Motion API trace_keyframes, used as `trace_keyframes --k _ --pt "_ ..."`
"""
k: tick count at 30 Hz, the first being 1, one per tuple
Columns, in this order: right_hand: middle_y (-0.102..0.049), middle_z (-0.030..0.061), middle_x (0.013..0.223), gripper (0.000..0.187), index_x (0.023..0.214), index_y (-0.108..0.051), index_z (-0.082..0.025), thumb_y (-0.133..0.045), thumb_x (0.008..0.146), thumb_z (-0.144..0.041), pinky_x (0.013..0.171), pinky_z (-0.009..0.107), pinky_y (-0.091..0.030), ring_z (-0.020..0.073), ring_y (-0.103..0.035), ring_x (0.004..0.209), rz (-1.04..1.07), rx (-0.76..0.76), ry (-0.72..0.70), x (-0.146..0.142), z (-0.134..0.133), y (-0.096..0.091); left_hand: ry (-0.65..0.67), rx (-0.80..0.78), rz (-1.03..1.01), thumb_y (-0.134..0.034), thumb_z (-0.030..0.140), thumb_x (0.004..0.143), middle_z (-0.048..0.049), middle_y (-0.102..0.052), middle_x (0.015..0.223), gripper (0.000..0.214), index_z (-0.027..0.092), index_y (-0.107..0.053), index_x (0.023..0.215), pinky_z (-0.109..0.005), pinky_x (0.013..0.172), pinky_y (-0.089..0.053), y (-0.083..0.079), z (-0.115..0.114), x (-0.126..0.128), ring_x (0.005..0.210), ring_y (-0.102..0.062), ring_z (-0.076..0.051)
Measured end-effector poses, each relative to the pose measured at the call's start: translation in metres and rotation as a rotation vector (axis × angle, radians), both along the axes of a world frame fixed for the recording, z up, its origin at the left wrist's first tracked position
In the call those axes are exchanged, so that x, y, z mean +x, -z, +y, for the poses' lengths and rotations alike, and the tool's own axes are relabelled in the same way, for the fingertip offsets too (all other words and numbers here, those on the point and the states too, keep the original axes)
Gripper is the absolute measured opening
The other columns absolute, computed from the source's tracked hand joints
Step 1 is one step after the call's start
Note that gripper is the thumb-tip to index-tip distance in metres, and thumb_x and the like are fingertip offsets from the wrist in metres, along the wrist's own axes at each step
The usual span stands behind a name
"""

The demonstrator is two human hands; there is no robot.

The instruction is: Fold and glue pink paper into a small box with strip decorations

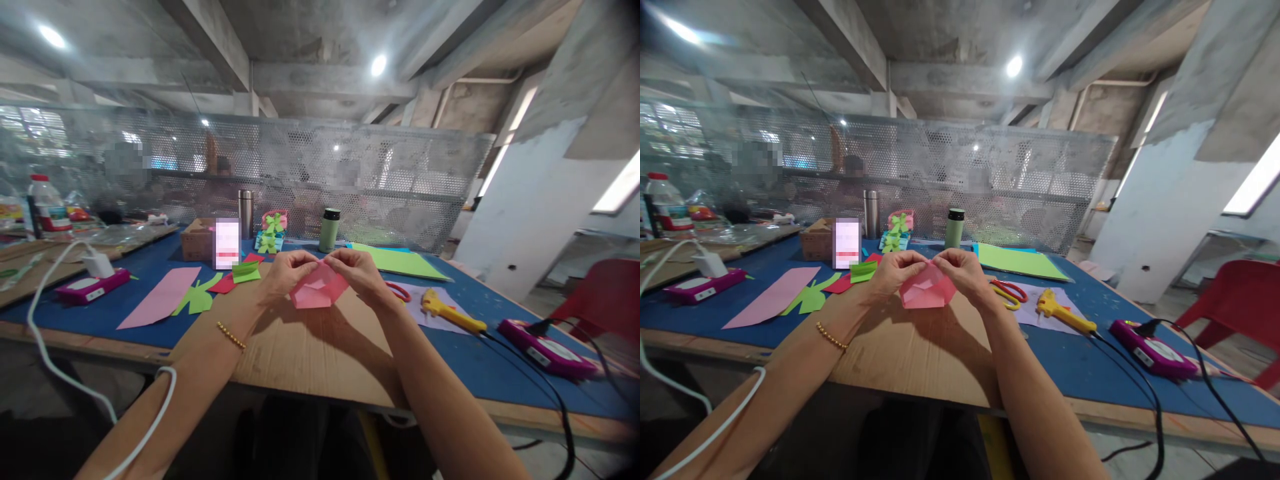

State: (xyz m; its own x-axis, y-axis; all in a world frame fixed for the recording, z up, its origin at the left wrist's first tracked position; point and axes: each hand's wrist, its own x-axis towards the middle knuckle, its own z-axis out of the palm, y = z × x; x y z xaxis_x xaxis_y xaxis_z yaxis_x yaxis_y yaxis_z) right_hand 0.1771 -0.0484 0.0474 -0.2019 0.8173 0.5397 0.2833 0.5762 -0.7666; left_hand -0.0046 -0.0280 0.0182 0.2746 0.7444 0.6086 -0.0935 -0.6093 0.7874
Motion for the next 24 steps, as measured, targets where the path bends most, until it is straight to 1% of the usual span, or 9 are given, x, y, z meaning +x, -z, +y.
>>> trace_keyframes --k 6,11,15,19,22,24 --pt "-0.059 0.0005 0.066 0.030 0.071 -0.067 -0.016 -0.068 0.076 -0.045 0.054 0.025 -0.035 0.0115 -0.048 0.061 -0.005 0.006 -0.010 0.0019 0.0014 0.0012 -0.013 0.018 0.015 -0.070 0.035 0.079 -0.0056 -0.074 0.081 0.021 0.015 -0.075 0.085 -0.029 0.071 -0.050 0.0002 0.0000 -0.0003 0.074 -0.064 -0.016" --pt "-0.062 0.0014 0.069 0.029 0.075 -0.070 -0.016 -0.069 0.076 -0.045 0.057 0.025 -0.038 0.0125 -0.050 0.063 -0.012 0.017 -0.031 0.0056 0.0047 0.0022 -0.020 0.008 0.025 -0.070 0.035 0.079 -0.0057 -0.075 0.083 0.021 0.015 -0.075 0.085 -0.030 0.072 -0.051 -0.0004 -0.0011 0.0004 0.075 -0.064 -0.016" --pt "-0.059 0.0004 0.066 0.027 0.072 -0.070 -0.016 -0.068 0.075 -0.043 0.054 0.025 -0.035 0.0116 -0.048 0.061 -0.019 0.043 -0.002 0.0051 0.0065 0.0023 -0.008 -0.004 0.039 -0.072 0.032 0.077 -0.0061 -0.074 0.082 0.019 0.015 -0.075 0.083 -0.031 0.074 -0.051 -0.0030 -0.0041 0.0006 0.076 -0.064 -0.017" --pt "-0.058 0.0002 0.064 0.027 0.070 -0.068 -0.016 -0.067 0.075 -0.042 0.053 0.024 -0.033 0.0110 -0.046 0.059 -0.014 0.029 0.019 0.0021 0.0058 0.0030 0.001 0.007 0.042 -0.073 0.034 0.076 -0.0064 -0.073 0.081 0.021 0.015 -0.075 0.083 -0.030 0.071 -0.051 -0.0036 -0.0065 0.0005 0.075 -0.064 -0.016" --pt "-0.059 0.0002 0.065 0.028 0.073 -0.067 -0.016 -0.066 0.075 -0.044 0.054 0.025 -0.034 0.0116 -0.048 0.060 -0.005 -0.011 0.018 0.0009 0.0052 0.0032 -0.008 0.026 0.042 -0.072 0.034 0.077 -0.0064 -0.073 0.083 0.021 0.015 -0.075 0.084 -0.030 0.072 -0.050 -0.0022 -0.0059 0.0005 0.077 -0.064 -0.016" --pt "-0.060 0.0004 0.066 0.028 0.075 -0.067 -0.016 -0.066 0.076 -0.044 0.056 0.026 -0.037 0.0125 -0.050 0.061 0.009 0.003 0.045 0.0009 0.0053 0.0024 -0.038 0.048 0.042 -0.071 0.032 0.078 -0.0058 -0.074 0.083 0.019 0.015 -0.075 0.084 -0.030 0.073 -0.050 -0.0010 -0.0037 0.0005 0.078 -0.064 -0.017"
